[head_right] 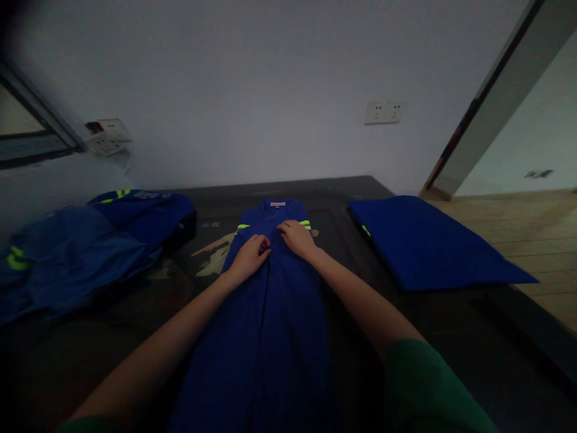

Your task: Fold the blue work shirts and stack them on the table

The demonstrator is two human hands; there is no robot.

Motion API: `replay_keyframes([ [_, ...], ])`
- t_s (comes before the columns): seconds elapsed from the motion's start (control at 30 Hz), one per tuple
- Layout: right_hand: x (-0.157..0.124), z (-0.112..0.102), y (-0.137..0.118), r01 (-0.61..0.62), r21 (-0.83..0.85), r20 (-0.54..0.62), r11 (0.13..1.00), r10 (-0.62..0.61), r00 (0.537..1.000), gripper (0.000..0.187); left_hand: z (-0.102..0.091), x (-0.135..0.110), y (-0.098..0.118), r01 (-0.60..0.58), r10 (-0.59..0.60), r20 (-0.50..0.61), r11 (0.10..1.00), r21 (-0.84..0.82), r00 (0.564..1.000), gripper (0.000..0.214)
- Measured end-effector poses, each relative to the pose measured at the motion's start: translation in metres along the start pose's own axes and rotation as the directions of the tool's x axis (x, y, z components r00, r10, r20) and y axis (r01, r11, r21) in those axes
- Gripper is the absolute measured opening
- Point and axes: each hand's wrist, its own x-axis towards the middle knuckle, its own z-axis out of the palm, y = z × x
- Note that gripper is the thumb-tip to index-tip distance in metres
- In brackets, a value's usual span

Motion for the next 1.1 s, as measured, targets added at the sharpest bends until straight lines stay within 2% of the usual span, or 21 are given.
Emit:
replay_keyframes([
  [0.1,0.002,0.002,-0.012,0.137,0.22,0.077,0.966,-0.157,0.985,0.014,-0.019,-0.032,0.018,-0.126,0.124,0.061,0.991,0.033,0.99,0.008],
  [0.2,0.002,0.008,-0.013,0.176,0.333,0.135,0.926,-0.231,0.964,0.015,-0.039,-0.084,0.046,-0.235,0.233,0.247,0.972,-0.02,0.941,0.01],
  [0.27,0.002,0.011,-0.011,0.169,0.318,0.147,0.933,-0.225,0.963,0.019,-0.049,-0.122,0.064,-0.339,0.35,0.355,0.936,-0.097,0.867,0.021],
  [0.4,0.003,0.017,-0.006,0.162,0.193,0.168,0.968,-0.196,0.966,0.025,-0.057,-0.18,0.087,-0.53,0.587,0.48,0.806,-0.265,0.652,0.051],
  [0.47,0.004,0.02,-0.006,0.16,0.136,0.185,0.978,-0.183,0.965,0.026,-0.055,-0.195,0.091,-0.554,0.615,0.505,0.782,-0.287,0.606,0.052],
  [0.7,0.007,0.029,-0.013,0.173,-0.046,0.219,0.984,-0.159,0.963,0.03,-0.05,-0.214,0.092,-0.532,0.61,0.528,0.787,-0.314,0.591,0.05],
  [0.87,0.002,0.03,-0.016,0.184,-0.032,0.171,0.982,-0.176,0.969,0.029,-0.055,-0.217,0.096,-0.495,0.605,0.517,0.795,-0.35,0.606,0.049],
  [1.0,-0.002,0.028,-0.019,0.178,-0.01,0.138,0.984,-0.175,0.975,0.028,-0.057,-0.218,0.096,-0.456,0.611,0.52,0.792,-0.406,0.597,0.052],
  [1.1,-0.003,0.027,-0.021,0.173,-0.037,0.141,0.984,-0.166,0.976,0.026,-0.055,-0.222,0.097,-0.441,0.601,0.514,0.799,-0.409,0.612,0.05],
])
